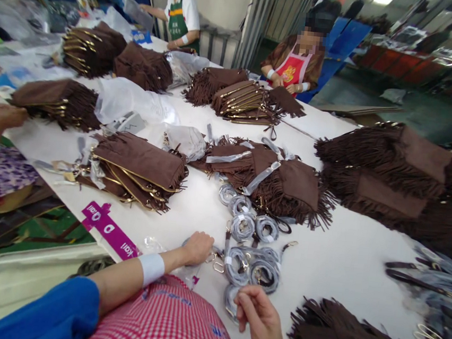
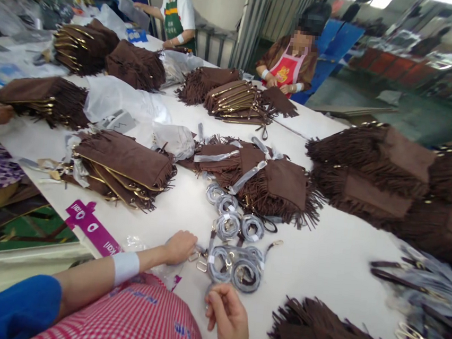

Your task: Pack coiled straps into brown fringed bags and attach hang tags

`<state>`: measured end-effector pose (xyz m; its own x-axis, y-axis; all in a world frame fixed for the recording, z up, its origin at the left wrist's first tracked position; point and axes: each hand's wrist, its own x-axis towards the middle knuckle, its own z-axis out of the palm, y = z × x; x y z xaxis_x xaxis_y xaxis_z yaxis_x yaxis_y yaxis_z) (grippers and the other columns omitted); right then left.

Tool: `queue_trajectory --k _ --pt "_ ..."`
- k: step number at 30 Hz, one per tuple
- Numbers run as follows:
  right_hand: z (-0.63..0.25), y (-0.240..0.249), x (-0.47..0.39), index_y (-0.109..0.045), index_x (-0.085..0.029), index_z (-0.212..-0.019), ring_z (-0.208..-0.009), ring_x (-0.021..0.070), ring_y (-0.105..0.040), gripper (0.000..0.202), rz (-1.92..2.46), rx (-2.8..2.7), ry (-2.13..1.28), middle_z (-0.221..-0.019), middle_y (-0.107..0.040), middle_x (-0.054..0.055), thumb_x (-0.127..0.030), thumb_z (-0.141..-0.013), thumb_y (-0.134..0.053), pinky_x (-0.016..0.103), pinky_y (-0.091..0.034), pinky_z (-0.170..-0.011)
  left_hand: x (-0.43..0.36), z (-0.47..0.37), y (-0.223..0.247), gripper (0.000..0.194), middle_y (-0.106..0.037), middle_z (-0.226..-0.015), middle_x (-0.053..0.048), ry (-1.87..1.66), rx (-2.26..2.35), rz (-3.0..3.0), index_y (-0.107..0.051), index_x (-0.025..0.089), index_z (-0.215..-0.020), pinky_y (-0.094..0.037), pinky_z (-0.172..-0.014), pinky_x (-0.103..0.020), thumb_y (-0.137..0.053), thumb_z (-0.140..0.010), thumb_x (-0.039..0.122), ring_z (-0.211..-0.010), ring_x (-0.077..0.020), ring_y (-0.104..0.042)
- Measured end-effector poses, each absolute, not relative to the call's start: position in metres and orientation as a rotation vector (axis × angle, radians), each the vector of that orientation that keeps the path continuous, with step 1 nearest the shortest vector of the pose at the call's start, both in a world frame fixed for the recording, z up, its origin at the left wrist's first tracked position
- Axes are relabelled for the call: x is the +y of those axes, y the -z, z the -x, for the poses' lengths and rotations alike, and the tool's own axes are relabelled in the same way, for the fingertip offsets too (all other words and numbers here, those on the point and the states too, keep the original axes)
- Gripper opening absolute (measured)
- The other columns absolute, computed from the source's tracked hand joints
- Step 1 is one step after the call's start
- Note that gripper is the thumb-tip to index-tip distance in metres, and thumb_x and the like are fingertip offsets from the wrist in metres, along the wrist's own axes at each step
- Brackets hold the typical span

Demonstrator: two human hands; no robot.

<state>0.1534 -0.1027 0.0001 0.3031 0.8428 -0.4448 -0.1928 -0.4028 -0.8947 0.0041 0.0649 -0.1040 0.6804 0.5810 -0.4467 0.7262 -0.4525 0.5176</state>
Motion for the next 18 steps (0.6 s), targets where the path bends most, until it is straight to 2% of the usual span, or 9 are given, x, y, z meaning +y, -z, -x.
queue_trajectory --k 4,8,11,14,18 --pt "-0.152 -0.005 -0.099 -0.062 -0.018 -0.068 -0.047 0.0101 -0.04 0.043 1.665 -0.696 -1.194 -0.055 -0.047 -0.004 -0.06 -0.072 -0.069 0.02 -0.034 -0.042 0.075 0.017 0.082 0.018 -0.063 -0.09 -0.007 0.219 0.928 -2.075 -0.055 0.014 -0.093 -0.045 -0.077 -0.03 -0.038 -0.087 0.014 -0.084 -0.0189 -0.058" --pt "-0.153 -0.005 -0.091 -0.062 -0.018 -0.073 -0.051 0.0106 -0.039 0.04 1.651 -0.766 -1.193 -0.058 -0.045 -0.004 -0.058 -0.076 -0.066 0.02 -0.034 -0.045 0.073 0.03 0.051 0.026 -0.061 -0.086 -0.001 -0.046 0.75 -1.619 -0.049 0.015 -0.103 -0.044 -0.067 -0.022 -0.037 -0.08 0.009 -0.074 -0.0121 -0.055" --pt "-0.15 -0.007 -0.081 -0.061 -0.019 -0.073 -0.05 0.0105 -0.038 0.039 1.628 -0.805 -1.218 -0.057 -0.043 -0.005 -0.058 -0.076 -0.065 0.021 -0.034 -0.046 0.069 0.029 0.031 0.02 -0.054 -0.074 0.002 -0.236 0.717 -1.294 -0.048 0.015 -0.104 -0.04 -0.061 -0.022 -0.042 -0.086 0.022 -0.064 -0.0102 -0.05" --pt "-0.145 -0.014 -0.072 -0.06 -0.019 -0.071 -0.053 0.0123 -0.044 0.039 1.679 -0.859 -1.131 -0.059 -0.049 -0.002 -0.057 -0.077 -0.064 0.022 -0.037 -0.048 0.064 0.024 0.015 0.028 -0.048 -0.065 0.005 -0.305 0.71 -1.25 -0.049 0.014 -0.101 -0.037 -0.057 -0.021 -0.039 -0.093 0.039 -0.056 -0.0088 -0.044" --pt "-0.139 -0.028 -0.064 -0.062 -0.02 -0.072 -0.053 0.0139 -0.048 0.035 1.826 -1.029 -0.921 -0.059 -0.054 -0.001 -0.053 -0.083 -0.057 0.023 -0.038 -0.049 0.055 0.02 0.001 0.029 -0.047 -0.064 0.004 -0.34 0.752 -1.471 -0.048 0.016 -0.082 -0.036 -0.06 -0.021 -0.035 -0.096 0.038 -0.058 -0.0089 -0.042"
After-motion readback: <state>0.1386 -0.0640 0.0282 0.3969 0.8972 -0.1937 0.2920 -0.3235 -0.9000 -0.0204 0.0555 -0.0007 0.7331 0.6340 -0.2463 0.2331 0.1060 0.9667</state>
